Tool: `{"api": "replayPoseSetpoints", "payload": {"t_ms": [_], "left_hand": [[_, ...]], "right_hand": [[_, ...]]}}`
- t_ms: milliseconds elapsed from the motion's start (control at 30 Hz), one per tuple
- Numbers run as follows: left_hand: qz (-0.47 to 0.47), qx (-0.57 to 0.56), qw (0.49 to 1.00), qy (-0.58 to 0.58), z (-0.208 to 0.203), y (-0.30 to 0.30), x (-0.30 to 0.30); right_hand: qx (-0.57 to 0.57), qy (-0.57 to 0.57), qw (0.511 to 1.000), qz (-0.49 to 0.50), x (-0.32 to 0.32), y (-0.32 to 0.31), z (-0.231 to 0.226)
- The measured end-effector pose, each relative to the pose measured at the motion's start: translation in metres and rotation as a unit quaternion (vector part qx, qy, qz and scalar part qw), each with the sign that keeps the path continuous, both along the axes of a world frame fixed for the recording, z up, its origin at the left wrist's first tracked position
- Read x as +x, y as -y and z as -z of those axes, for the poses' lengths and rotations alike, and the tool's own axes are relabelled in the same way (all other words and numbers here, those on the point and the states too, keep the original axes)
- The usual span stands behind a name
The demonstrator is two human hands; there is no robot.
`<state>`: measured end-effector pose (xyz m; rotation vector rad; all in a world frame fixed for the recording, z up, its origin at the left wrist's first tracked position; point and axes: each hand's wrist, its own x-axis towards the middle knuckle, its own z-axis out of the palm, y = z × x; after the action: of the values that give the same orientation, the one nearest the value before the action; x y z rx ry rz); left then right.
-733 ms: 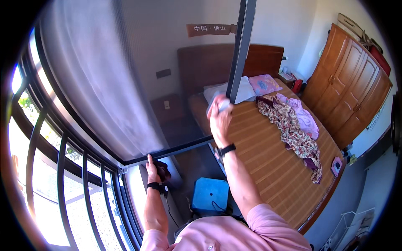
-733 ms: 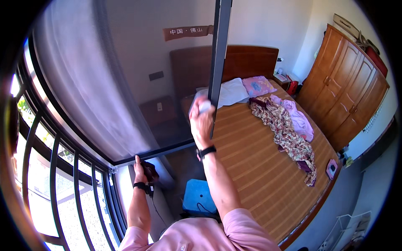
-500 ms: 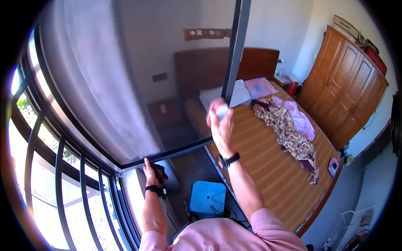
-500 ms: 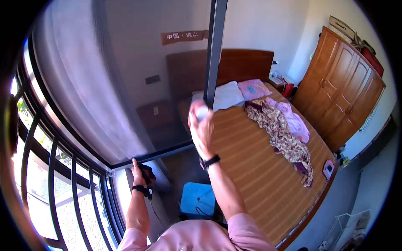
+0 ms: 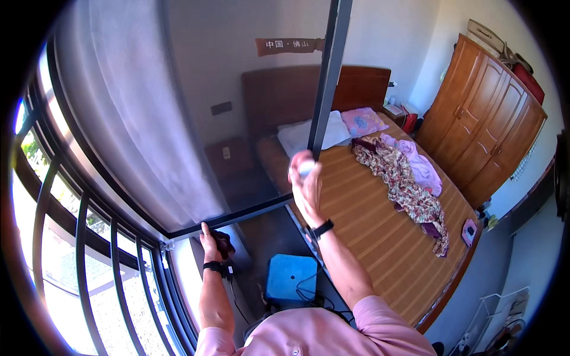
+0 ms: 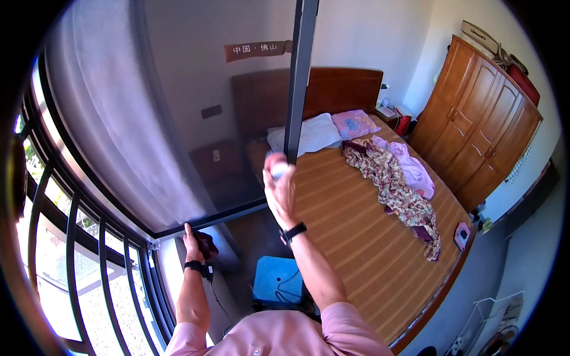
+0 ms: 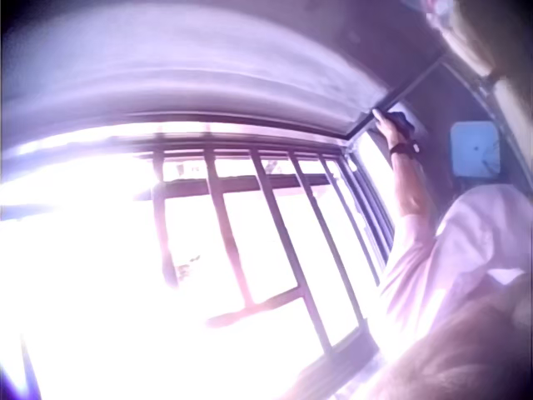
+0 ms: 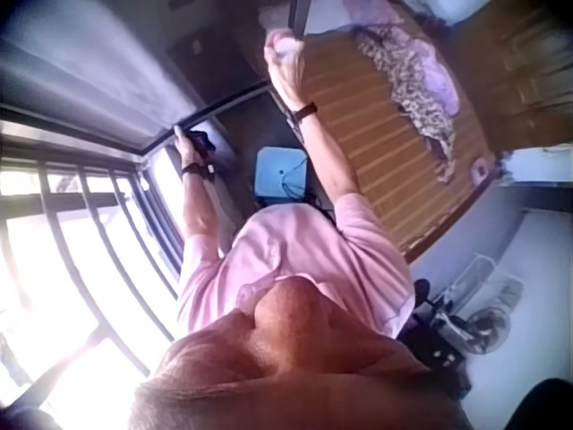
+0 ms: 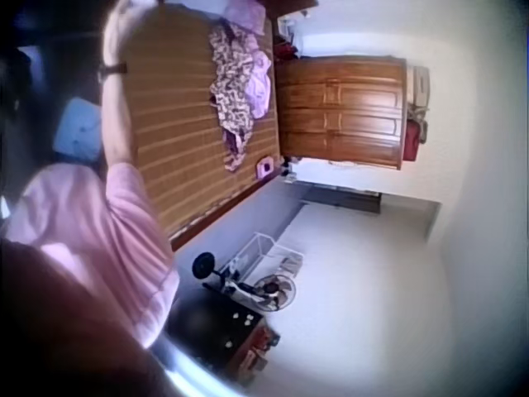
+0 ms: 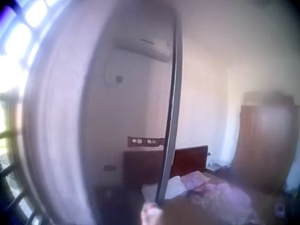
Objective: The person cleans a window screen by scrubbing it with a brush and wiping it with a cloth.
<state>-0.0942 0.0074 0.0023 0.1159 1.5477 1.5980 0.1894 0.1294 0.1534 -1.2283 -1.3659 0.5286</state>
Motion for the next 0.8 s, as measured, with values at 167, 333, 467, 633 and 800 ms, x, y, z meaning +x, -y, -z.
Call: {"api": "replayPoseSetpoints", "payload": {"t_ms": [167,333,467,633,800], "left_hand": [[-0.016,-0.012,1.000,-0.009,0.011,0.004,-0.011],[-0.004,-0.024,1.000,-0.004,0.015,-0.003,-0.006],[0.001,-0.005,1.000,-0.013,0.016,-0.015,-0.004],[-0.019,-0.012,0.999,-0.035,-0.008,0.003,0.006],[0.011,-0.036,0.999,-0.024,0.015,0.000,-0.007]], "right_hand": [[0.221,0.109,0.966,0.075,-0.015,-0.019,-0.112],[0.119,0.164,0.977,0.058,-0.011,-0.024,-0.019],[-0.119,0.325,0.930,-0.129,0.015,-0.001,0.088],[0.200,0.197,0.960,-0.006,-0.016,0.018,-0.010],[0.150,0.202,0.966,0.055,-0.031,-0.002,-0.040]]}}
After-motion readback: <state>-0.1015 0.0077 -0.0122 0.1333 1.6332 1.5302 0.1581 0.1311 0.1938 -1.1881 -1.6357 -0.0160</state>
